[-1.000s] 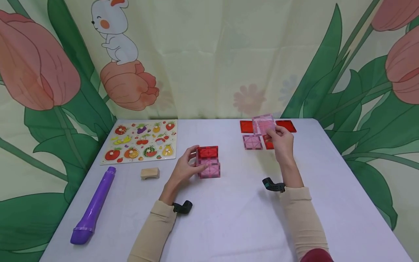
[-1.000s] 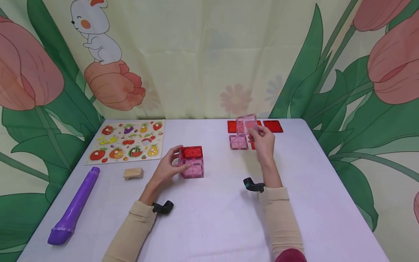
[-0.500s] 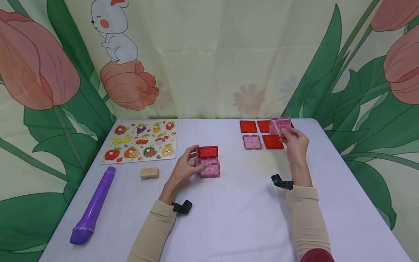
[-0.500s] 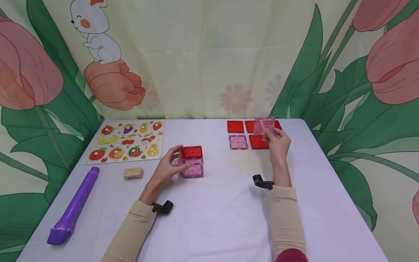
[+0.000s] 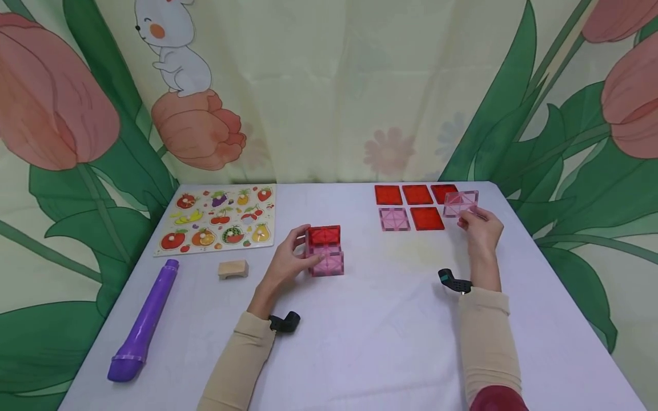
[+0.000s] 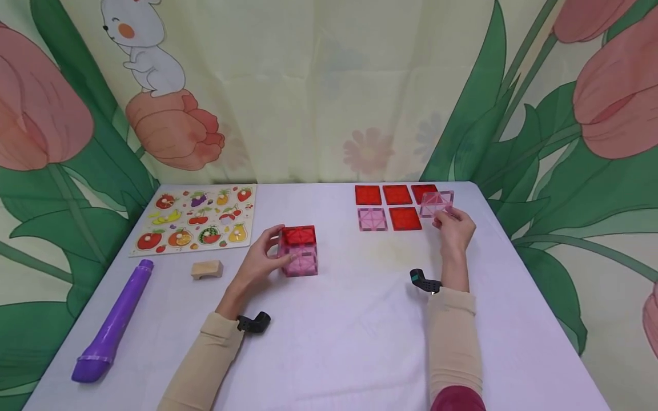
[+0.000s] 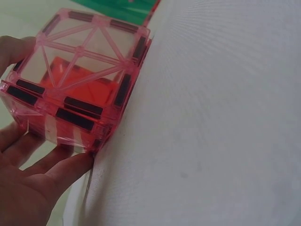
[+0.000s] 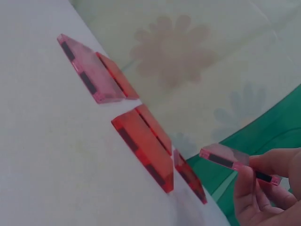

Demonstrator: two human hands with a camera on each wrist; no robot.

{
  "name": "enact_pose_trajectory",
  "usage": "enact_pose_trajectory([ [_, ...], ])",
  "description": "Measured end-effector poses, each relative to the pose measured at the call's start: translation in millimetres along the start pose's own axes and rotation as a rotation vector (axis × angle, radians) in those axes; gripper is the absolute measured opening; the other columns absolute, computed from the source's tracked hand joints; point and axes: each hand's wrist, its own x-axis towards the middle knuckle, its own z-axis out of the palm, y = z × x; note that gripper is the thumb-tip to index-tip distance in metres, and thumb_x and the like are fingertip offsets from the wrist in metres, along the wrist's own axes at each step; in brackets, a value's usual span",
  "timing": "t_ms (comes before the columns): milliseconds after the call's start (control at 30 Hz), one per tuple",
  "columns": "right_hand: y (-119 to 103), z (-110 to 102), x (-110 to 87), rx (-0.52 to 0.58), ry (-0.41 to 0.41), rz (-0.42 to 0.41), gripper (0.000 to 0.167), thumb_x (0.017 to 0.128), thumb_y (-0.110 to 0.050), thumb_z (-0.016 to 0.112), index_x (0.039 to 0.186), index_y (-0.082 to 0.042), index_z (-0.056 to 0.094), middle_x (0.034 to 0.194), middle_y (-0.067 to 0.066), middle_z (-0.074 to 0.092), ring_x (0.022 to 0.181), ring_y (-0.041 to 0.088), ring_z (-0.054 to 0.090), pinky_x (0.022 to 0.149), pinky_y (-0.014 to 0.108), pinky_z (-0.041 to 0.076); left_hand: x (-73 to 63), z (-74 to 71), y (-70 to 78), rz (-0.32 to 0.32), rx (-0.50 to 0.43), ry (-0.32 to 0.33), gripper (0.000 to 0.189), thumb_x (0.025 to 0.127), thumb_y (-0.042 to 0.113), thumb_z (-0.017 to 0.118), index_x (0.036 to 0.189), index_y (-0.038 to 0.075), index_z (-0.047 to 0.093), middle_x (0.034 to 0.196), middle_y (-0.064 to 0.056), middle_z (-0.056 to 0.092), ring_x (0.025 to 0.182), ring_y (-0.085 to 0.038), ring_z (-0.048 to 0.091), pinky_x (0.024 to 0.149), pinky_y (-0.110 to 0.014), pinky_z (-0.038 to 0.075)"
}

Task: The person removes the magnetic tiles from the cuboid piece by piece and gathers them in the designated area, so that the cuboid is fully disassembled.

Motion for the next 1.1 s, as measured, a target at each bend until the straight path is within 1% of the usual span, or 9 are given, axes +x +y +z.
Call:
enact_pose_trajectory([
  [133, 2, -4, 6.2, 0.037, 0.024, 0.019, 0.051, 0.095, -0.024, 0.067, 0.144, -0.019, 0.053, 0.102, -0.008, 0.055, 0.083, 0.004, 0.061, 0.073, 0.01, 0.055, 0.6, -0.6, 0.0, -0.007, -0.009, 0.002, 0.086, 0.081, 0.034, 0.083, 0.153, 0.022, 0.038, 0.153, -0.003, 0.044, 0.142, -0.03, 0.043, 0.109, -0.051, 0.049],
  [267, 7, -7, 12.2, 0.041, 0.032, 0.045, 0.05, 0.097, -0.025, 0.065, 0.145, -0.021, 0.053, 0.101, -0.009, 0.055, 0.087, 0.004, 0.061, 0.072, 0.009, 0.054, -0.5, -1.0, 0.4, -0.025, -0.006, 0.0, 0.086, 0.08, 0.036, 0.084, 0.152, 0.025, 0.038, 0.154, -0.003, 0.044, 0.143, -0.03, 0.042, 0.11, -0.05, 0.048],
  [533, 18, -9, 21.9, 0.012, 0.046, 0.037, 0.048, 0.097, -0.027, 0.065, 0.144, -0.02, 0.055, 0.096, -0.009, 0.058, 0.082, 0.003, 0.06, 0.069, 0.008, 0.053, -3.2, -2.1, 2.6, -0.029, 0.001, 0.008, 0.085, 0.081, 0.035, 0.083, 0.152, 0.026, 0.038, 0.154, -0.003, 0.043, 0.143, -0.029, 0.042, 0.11, -0.05, 0.048],
  [800, 22, -12, 25.1, -0.059, 0.054, 0.034, 0.051, 0.098, -0.027, 0.063, 0.148, -0.02, 0.05, 0.094, -0.007, 0.058, 0.079, 0.004, 0.059, 0.068, 0.008, 0.053, -2.0, -3.2, 2.7, -0.021, 0.002, 0.004, 0.082, 0.081, 0.033, 0.083, 0.151, 0.027, 0.039, 0.154, -0.002, 0.044, 0.143, -0.029, 0.043, 0.11, -0.05, 0.048],
  [867, 23, -12, 25.4, -0.143, 0.056, 0.02, 0.056, 0.098, -0.028, 0.063, 0.151, -0.02, 0.045, 0.105, -0.004, 0.06, 0.085, 0.006, 0.059, 0.074, 0.009, 0.054, -1.1, -3.1, 2.2, -0.016, 0.0, 0.002, 0.083, 0.081, 0.033, 0.083, 0.151, 0.025, 0.039, 0.154, -0.002, 0.044, 0.143, -0.029, 0.043, 0.11, -0.05, 0.048],
  [933, 25, -12, 25.9, -0.267, 0.056, -0.006, 0.063, 0.098, -0.032, 0.062, 0.155, -0.017, 0.038, 0.128, 0.004, 0.06, 0.105, 0.011, 0.061, 0.088, 0.014, 0.055, -0.3, -2.7, 2.0, -0.012, -0.003, -0.002, 0.084, 0.081, 0.034, 0.083, 0.152, 0.023, 0.038, 0.154, -0.002, 0.044, 0.143, -0.029, 0.043, 0.11, -0.05, 0.048],
  [967, 26, -11, 25.8, -0.332, 0.053, -0.019, 0.066, 0.099, -0.034, 0.061, 0.156, -0.016, 0.034, 0.14, 0.008, 0.055, 0.117, 0.015, 0.058, 0.097, 0.018, 0.053, -0.1, -2.5, 1.8, -0.012, -0.005, -0.005, 0.084, 0.081, 0.034, 0.083, 0.152, 0.023, 0.038, 0.154, -0.002, 0.043, 0.143, -0.029, 0.043, 0.11, -0.05, 0.048],
  [1033, 28, -11, 25.4, -0.442, 0.04, -0.057, 0.073, 0.098, -0.036, 0.061, 0.159, -0.011, 0.027, 0.157, 0.012, 0.041, 0.137, 0.023, 0.047, 0.111, 0.029, 0.047, 0.4, -1.9, 1.9, -0.013, -0.009, -0.009, 0.084, 0.081, 0.034, 0.083, 0.152, 0.024, 0.038, 0.154, -0.002, 0.043, 0.143, -0.03, 0.043, 0.11, -0.05, 0.048],
  [1100, 30, -11, 25.7, -0.509, 0.034, -0.095, 0.077, 0.098, -0.036, 0.062, 0.158, -0.006, 0.024, 0.162, 0.016, 0.03, 0.148, 0.03, 0.034, 0.119, 0.038, 0.039, 1.0, -1.4, 2.0, -0.014, -0.011, -0.011, 0.084, 0.081, 0.035, 0.083, 0.152, 0.025, 0.039, 0.155, -0.002, 0.043, 0.143, -0.029, 0.042, 0.11, -0.05, 0.048],
])
